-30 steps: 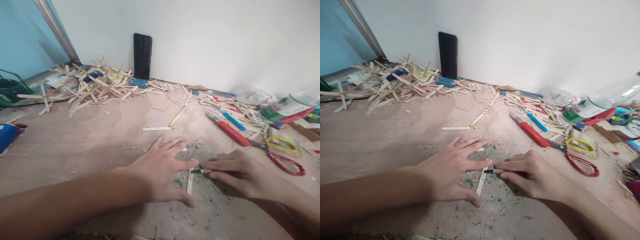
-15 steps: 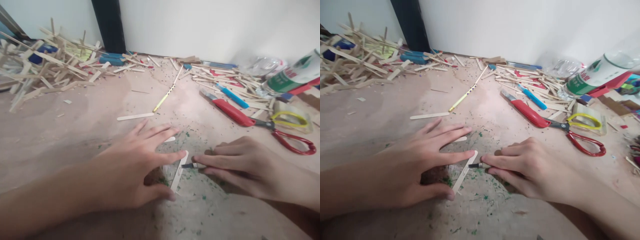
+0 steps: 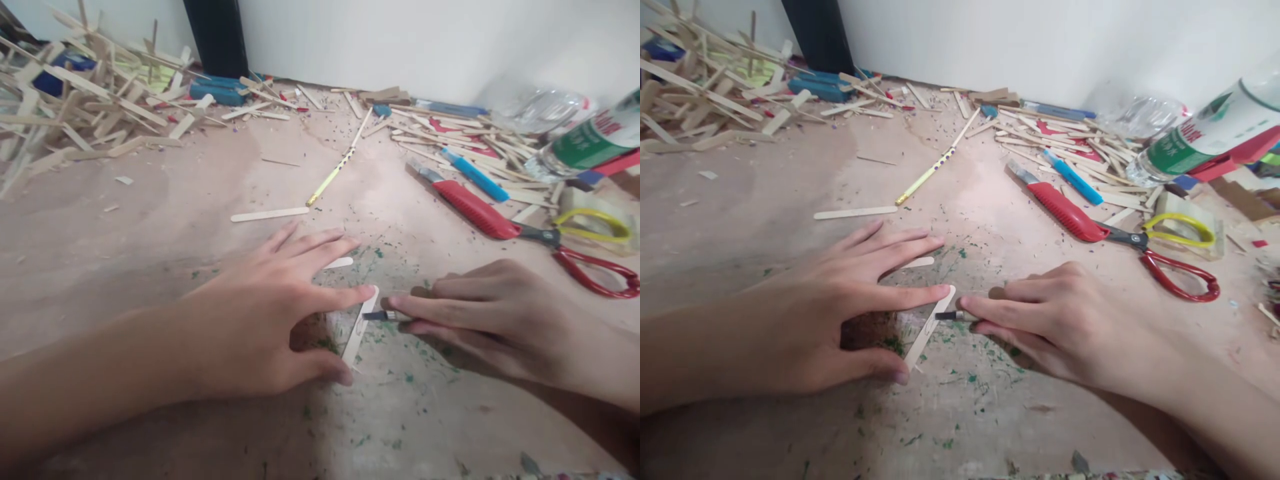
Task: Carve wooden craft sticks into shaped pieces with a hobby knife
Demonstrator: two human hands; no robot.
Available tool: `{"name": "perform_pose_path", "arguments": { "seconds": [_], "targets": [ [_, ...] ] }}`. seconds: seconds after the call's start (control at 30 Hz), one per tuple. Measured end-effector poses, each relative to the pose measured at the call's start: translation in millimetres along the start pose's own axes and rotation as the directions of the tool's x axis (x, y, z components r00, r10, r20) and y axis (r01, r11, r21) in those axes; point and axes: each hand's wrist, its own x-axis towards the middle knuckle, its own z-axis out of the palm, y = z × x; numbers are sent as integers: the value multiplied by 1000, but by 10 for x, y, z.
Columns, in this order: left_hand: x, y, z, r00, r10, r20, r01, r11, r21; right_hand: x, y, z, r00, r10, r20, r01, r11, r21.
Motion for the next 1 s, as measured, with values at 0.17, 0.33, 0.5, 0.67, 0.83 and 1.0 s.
{"name": "perform_pose_path", "arguments": {
  "seconds": [0.17,0.33,0.5,0.67,0.83,1.0],
  "targets": [
    [23,8,-25,999,-13,47,14,1000,-13,23,-16,-49,1000,20,23,-21,998,51],
    [55,59,-77,998,-28,48,29,999,-25,30,16,-34,1000,8,19,-9,998,55],
    [64,62,-70,997,-38,70,40,999,-35,27,-10,-17,1000,-9,-4,9,998,58],
    [33,9,5,1000,-17,9,17,1000,-16,35,-19,2,999,-21,-26,22,1000,18],
    [25,-11,9,1000,-13,14,13,1000,-11,50,-3,-2,1000,-9,-22,10,996,88],
    [16,-10,9,1000,-15,14,15,1000,1,27,-10,-11,1000,9,0,-9,994,105]
  ]
}}
